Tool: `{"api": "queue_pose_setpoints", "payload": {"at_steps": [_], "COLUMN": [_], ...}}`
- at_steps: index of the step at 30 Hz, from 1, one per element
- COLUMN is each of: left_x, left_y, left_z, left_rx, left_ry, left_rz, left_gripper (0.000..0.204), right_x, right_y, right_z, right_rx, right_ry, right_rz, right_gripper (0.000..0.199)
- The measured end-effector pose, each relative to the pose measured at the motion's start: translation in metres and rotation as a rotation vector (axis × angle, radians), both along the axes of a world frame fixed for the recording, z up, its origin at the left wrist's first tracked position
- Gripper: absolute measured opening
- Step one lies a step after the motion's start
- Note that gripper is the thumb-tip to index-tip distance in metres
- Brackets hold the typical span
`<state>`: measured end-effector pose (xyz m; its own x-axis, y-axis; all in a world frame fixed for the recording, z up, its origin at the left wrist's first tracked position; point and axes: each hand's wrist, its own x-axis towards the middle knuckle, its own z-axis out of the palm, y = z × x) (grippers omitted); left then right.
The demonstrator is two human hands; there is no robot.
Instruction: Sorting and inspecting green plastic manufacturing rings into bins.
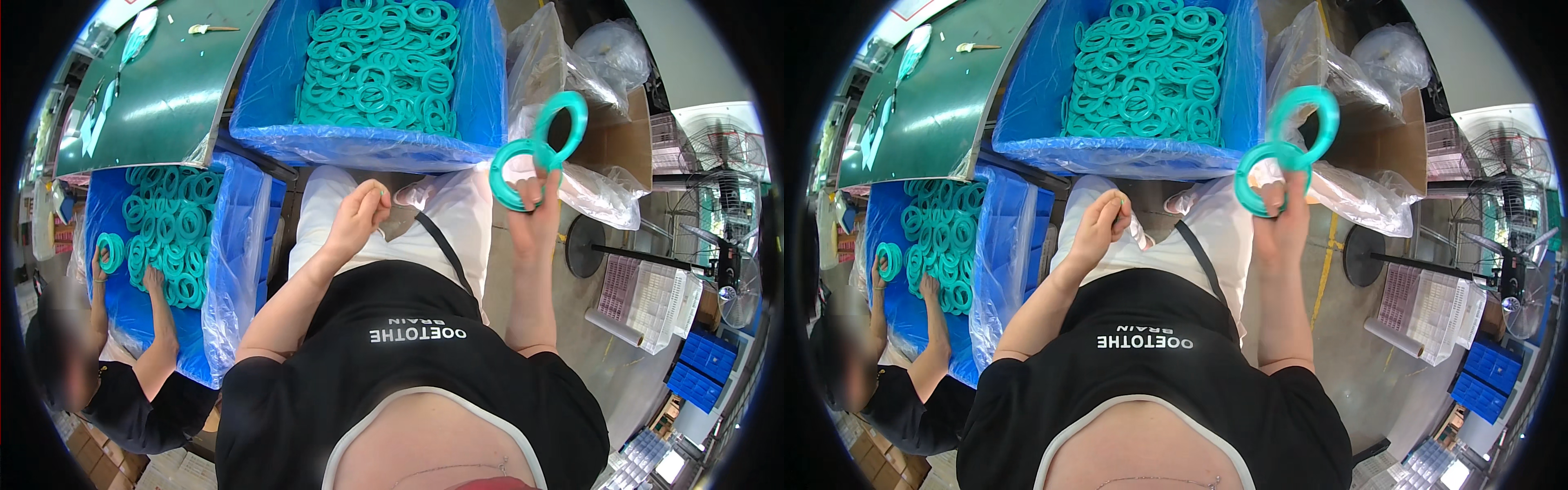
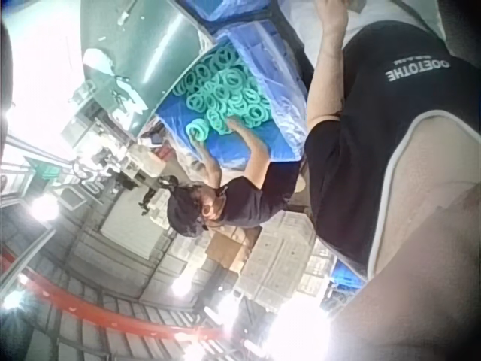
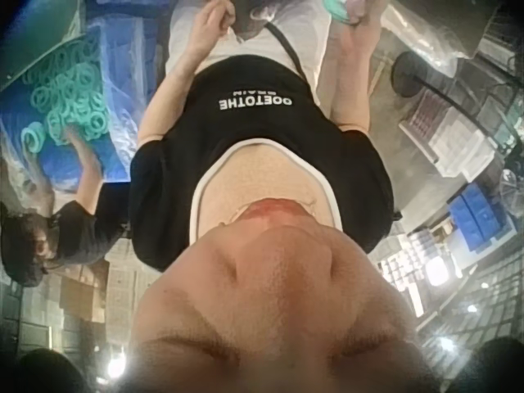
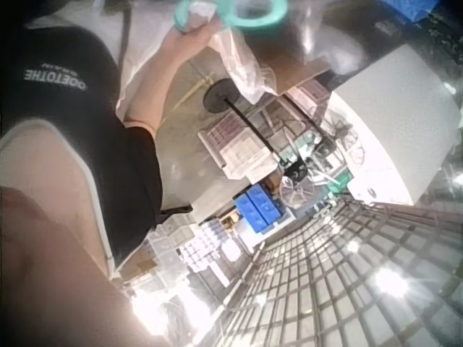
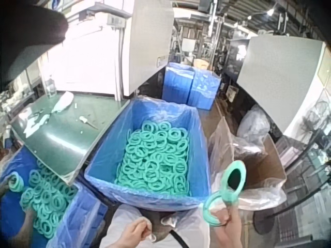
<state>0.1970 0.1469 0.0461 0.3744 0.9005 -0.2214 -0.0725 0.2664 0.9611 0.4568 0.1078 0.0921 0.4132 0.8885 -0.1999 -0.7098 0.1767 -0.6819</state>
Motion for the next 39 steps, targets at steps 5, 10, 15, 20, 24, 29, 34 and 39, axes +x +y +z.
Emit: {"api": "queue_pose_setpoints", "payload": {"at_steps": [5, 10, 15, 20, 24, 29, 34, 39], "left_x": [-0.007, -0.004, 0.01, 0.005, -0.001, 0.004, 0.003, 0.0], "left_y": [0.0, -0.005, -0.015, -0.002, 0.005, -0.001, -0.003, -0.001], "left_z": [0.0, 0.013, 0.028, 0.01, 0.022, 0.021, 0.016, 0.018], "left_rx": [-0.397, -0.357, -0.154, 0.199, 0.137, 0.126, 0.123, 0.08], "left_ry": [-0.432, -0.323, -0.128, 0.049, 0.256, 0.281, 0.227, 0.007], "left_rz": [-0.194, -0.179, -0.091, 0.138, -0.183, -0.206, -0.183, -0.362], "left_gripper": [0.015, 0.022, 0.02, 0.019, 0.013, 0.013, 0.016, 0.024], "right_x": [-0.003, -0.032, -0.054, -0.043, -0.048, -0.052, -0.05, -0.054], "right_y": [-0.003, -0.008, -0.006, -0.011, -0.015, -0.014, -0.014, -0.015], "right_z": [-0.004, -0.011, -0.006, -0.019, -0.025, -0.026, -0.028, -0.032], "right_rx": [0.018, 0.023, -0.176, -0.251, -0.253, -0.319, -0.28, -0.364], "right_ry": [0.16, 0.242, 0.092, -0.187, -0.087, -0.221, -0.228, -0.302], "right_rz": [0.304, 0.519, 0.404, 0.791, 0.824, 0.783, 0.814, 0.719], "right_gripper": [0.056, 0.056, 0.05, 0.047, 0.048, 0.05, 0.052, 0.047]}}
